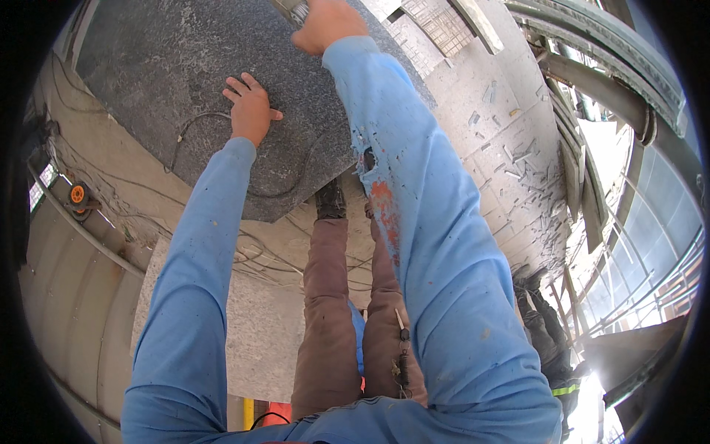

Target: The person uses an angle grinder to cut a large rectangular stone slab. They reposition the slab and continue cutting along a marked line, generating dust and debris.

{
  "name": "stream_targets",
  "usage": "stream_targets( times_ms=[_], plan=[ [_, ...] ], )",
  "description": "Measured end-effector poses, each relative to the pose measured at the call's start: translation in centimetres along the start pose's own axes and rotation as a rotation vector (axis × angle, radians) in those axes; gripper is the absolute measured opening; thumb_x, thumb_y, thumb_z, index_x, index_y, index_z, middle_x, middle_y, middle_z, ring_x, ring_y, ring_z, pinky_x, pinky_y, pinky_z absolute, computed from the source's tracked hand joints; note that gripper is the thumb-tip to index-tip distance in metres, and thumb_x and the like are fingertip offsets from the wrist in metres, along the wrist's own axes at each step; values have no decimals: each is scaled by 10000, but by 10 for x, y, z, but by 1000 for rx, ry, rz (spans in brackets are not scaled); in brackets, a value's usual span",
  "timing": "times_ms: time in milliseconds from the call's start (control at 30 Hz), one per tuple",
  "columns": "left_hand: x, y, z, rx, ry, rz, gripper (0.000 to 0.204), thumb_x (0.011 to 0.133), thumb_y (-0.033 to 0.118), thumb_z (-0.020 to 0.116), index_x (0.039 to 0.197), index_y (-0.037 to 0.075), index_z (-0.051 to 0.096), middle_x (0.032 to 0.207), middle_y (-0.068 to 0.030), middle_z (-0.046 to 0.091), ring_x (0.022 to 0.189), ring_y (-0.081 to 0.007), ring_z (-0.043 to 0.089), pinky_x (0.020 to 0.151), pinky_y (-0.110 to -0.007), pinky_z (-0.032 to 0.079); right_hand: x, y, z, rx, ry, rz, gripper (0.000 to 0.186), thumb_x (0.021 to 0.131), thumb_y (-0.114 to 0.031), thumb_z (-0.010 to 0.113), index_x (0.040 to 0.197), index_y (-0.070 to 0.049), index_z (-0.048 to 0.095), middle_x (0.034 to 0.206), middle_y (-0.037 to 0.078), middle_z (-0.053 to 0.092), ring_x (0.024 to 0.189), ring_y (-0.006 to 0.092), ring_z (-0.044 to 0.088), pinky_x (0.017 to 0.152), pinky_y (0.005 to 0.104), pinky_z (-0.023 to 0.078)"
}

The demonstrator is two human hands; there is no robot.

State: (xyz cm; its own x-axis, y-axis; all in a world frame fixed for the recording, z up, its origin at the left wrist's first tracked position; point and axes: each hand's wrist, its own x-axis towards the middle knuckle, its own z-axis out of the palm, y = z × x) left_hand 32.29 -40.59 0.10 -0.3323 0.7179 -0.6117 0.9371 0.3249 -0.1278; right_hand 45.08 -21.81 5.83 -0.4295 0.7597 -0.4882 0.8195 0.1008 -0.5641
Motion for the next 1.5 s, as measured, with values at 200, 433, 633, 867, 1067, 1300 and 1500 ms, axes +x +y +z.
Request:
stream_targets(
  times_ms=[200,433,633,867,1067,1300,1500],
  plan=[
    [1,2,-2,-6,-17,-6,1180,753,427,898,1551,-151,249,1517,-506,256,1386,-620,387,861,-372,659,4,0,-1,4,6,-3,917,783,-127,704,1617,-204,330,1190,296,696,1128,450,674,983,513,534],
    [2,-5,7,15,29,8,1181,745,445,898,1544,-155,267,1500,-505,296,1373,-618,411,872,-367,652,-27,4,-4,70,21,-37,951,766,-112,714,1623,-220,316,1176,308,690,1106,473,668,965,519,536],
    [1,-2,6,-8,37,21,1165,750,439,895,1536,-159,279,1498,-503,302,1368,-624,413,886,-373,647,-41,24,3,-165,76,-79,996,765,-218,796,1628,-269,302,1094,260,728,1004,417,724,931,479,588],
    [2,-3,3,-8,15,4,1163,742,417,906,1537,-156,280,1502,-503,291,1365,-624,414,870,-370,655,-49,20,-5,-131,-15,-24,1001,773,-227,787,1635,-271,280,1018,250,737,942,423,731,908,484,594],
    [0,-2,1,-9,20,10,1164,736,421,907,1534,-158,288,1497,-500,308,1353,-623,431,877,-365,651,-43,20,-4,-147,11,-28,985,785,-236,760,1639,-270,273,1040,260,734,963,429,727,919,480,592],
    [2,-4,3,17,17,23,1149,748,404,904,1535,-160,284,1494,-506,303,1353,-634,421,922,-388,636,-30,23,4,-127,46,-68,972,774,-248,777,1626,-262,309,1104,259,728,1009,433,721,950,477,584],
    [0,-7,6,-68,9,-1,1160,750,357,913,1549,-156,247,1519,-504,254,1386,-638,369,917,-394,640,-22,6,-2,63,-27,53,960,765,-126,725,1625,-219,310,1175,311,689,1119,474,665,971,515,534]
  ],
)
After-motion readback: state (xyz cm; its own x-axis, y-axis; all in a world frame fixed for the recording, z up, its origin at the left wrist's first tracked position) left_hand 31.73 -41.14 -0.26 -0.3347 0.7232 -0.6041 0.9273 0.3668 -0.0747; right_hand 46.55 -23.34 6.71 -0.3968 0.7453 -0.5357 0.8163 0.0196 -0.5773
